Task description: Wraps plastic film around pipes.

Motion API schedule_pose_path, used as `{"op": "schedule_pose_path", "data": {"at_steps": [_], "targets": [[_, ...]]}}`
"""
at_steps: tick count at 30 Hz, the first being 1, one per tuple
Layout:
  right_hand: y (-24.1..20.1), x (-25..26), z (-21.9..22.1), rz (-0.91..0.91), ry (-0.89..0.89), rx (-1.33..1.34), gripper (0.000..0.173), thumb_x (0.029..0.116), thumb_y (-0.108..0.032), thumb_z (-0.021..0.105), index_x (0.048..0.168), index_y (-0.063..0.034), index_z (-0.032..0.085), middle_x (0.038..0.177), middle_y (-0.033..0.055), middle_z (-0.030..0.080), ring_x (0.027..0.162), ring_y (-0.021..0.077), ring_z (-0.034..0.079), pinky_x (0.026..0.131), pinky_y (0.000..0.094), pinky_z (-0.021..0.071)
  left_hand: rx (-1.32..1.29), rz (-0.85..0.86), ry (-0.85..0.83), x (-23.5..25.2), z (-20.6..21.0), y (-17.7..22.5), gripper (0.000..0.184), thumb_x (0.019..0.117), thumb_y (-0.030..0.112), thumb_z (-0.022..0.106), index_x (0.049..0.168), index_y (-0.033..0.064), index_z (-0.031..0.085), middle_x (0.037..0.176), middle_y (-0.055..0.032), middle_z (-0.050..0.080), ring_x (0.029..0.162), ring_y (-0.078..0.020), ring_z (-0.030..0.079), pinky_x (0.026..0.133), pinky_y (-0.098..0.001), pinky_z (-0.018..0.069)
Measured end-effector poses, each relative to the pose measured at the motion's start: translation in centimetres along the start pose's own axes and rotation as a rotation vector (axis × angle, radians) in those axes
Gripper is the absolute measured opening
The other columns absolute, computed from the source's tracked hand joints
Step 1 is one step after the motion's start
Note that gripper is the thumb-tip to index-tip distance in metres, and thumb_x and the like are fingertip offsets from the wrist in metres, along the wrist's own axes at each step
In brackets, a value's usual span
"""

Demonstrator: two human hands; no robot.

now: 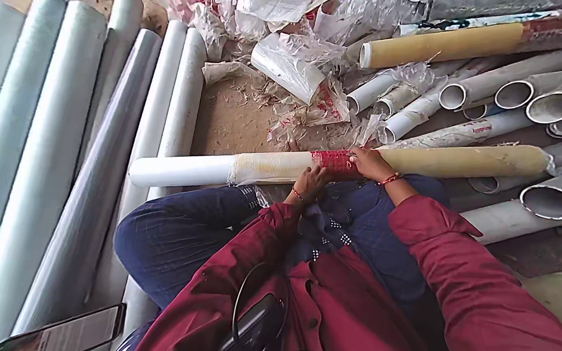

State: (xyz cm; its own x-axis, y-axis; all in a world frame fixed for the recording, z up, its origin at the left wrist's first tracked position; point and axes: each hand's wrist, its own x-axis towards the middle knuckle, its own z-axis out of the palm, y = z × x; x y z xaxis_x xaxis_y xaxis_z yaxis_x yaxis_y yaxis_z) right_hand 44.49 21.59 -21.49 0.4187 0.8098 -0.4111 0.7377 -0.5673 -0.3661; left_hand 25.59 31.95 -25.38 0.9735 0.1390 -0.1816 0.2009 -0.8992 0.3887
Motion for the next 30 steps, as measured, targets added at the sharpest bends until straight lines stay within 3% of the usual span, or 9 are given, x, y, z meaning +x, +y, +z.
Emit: {"op": "schedule_pose_path", "data": {"at_steps": [3, 7, 12, 15, 18, 21, 24, 27, 30], "targets": [[-0.2, 0.3, -0.4, 0.011, -0.021, -0.018, 0.03, 0.1084, -0.009, 0.048, 0.131, 0.0082, 0.058, 0.12, 0.0338, 0.065, 0.117, 0.0499, 0.063, 0.101, 0.0627, 0.0466, 0.101, 0.02, -0.076, -1.6, 1.2, 1.1, 0.034, 0.1015, -0.007, 0.045, 0.129, -0.0042, 0.064, 0.133, -0.0246, 0.063, 0.123, -0.0434, 0.061, 0.093, -0.0568, 0.0491], [0.0, 0.5, -0.3, 0.038, 0.03, 0.018, 0.026, 0.1079, -0.01, 0.05, 0.124, 0.008, 0.059, 0.114, 0.0327, 0.066, 0.112, 0.0498, 0.065, 0.096, 0.0633, 0.0483, 0.14, -0.112, 0.259, -2.4, 1.9, 1.0, 0.023, 0.0996, 0.002, 0.055, 0.114, -0.0056, 0.071, 0.11, -0.0255, 0.07, 0.101, -0.0435, 0.069, 0.08, -0.0537, 0.0558], [-0.2, 0.0, -0.1, 0.029, -0.008, 0.075, 0.031, 0.1063, -0.016, 0.056, 0.125, 0.0093, 0.059, 0.116, 0.0314, 0.064, 0.113, 0.0468, 0.064, 0.098, 0.0615, 0.0474, 0.018, -0.479, -0.119, -0.6, -2.9, 1.6, 0.053, 0.1024, 0.034, 0.063, 0.139, -0.0037, 0.052, 0.133, -0.0298, 0.058, 0.123, -0.0472, 0.059, 0.095, -0.0577, 0.0517], [-0.9, -0.8, 0.7, -0.024, 0.027, 0.149, 0.032, 0.1036, -0.02, 0.063, 0.118, 0.0084, 0.061, 0.103, 0.0275, 0.065, 0.1, 0.0425, 0.065, 0.09, 0.0588, 0.0497, 0.071, -0.485, -0.318, 0.2, -3.4, 1.4, 0.033, 0.1069, 0.012, 0.049, 0.134, -0.0046, 0.058, 0.129, -0.03, 0.061, 0.122, -0.048, 0.059, 0.09, -0.0602, 0.052], [-4.0, -1.4, 0.9, 0.071, 0.213, 0.18, 0.03, 0.1092, -0.017, 0.051, 0.122, 0.0078, 0.06, 0.107, 0.03, 0.068, 0.103, 0.0462, 0.067, 0.089, 0.061, 0.0512, 0.035, -0.469, -0.388, -0.2, -3.5, 2.1, 0.037, 0.1071, -0.001, 0.035, 0.139, -0.0097, 0.051, 0.136, -0.0332, 0.055, 0.126, -0.0499, 0.056, 0.097, -0.0596, 0.0496], [-6.1, 0.2, 3.2, 0.073, 0.49, 0.035, 0.029, 0.1095, -0.015, 0.048, 0.122, 0.007, 0.063, 0.108, 0.0295, 0.068, 0.1, 0.0472, 0.069, 0.084, 0.06, 0.0539, -0.01, -0.426, -0.376, -1.0, -2.9, 1.8, 0.039, 0.1074, -0.001, 0.034, 0.143, -0.0088, 0.048, 0.139, -0.0334, 0.053, 0.126, -0.0505, 0.056, 0.098, -0.059, 0.0493], [-7.3, 2.2, 6.1, 0.071, 0.488, -0.059, 0.028, 0.108, -0.013, 0.049, 0.126, 0.0009, 0.066, 0.116, 0.028, 0.067, 0.11, 0.0474, 0.065, 0.092, 0.0609, 0.049, -0.059, -0.355, -0.339, -1.3, -1.9, 0.3, 0.036, 0.1087, 0.003, 0.036, 0.139, -0.006, 0.053, 0.134, -0.0306, 0.058, 0.123, -0.0485, 0.059, 0.096, -0.0589, 0.0508], [-7.0, 4.1, 8.3, -0.022, 0.668, -0.054, 0.029, 0.1013, -0.005, 0.051, 0.121, -0.0001, 0.071, 0.111, 0.0273, 0.07, 0.102, 0.049, 0.066, 0.082, 0.0629, 0.0483, -0.072, -0.338, -0.349, -1.1, -2.1, -0.2, 0.034, 0.109, 0.004, 0.037, 0.136, -0.0054, 0.056, 0.132, -0.0294, 0.06, 0.122, -0.0473, 0.06, 0.095, -0.0587, 0.0516], [-6.8, 5.2, 7.6, 0.034, 0.634, -0.056, 0.033, 0.1028, -0.008, 0.047, 0.126, -0.0023, 0.071, 0.116, 0.0235, 0.073, 0.106, 0.047, 0.068, 0.085, 0.0612, 0.0485, -0.031, -0.326, -0.409, -1.6, -2.3, 0.8, 0.031, 0.1068, 0.0, 0.039, 0.132, -0.0096, 0.056, 0.127, -0.0312, 0.061, 0.118, -0.0476, 0.062, 0.09, -0.0573, 0.0548]]}}
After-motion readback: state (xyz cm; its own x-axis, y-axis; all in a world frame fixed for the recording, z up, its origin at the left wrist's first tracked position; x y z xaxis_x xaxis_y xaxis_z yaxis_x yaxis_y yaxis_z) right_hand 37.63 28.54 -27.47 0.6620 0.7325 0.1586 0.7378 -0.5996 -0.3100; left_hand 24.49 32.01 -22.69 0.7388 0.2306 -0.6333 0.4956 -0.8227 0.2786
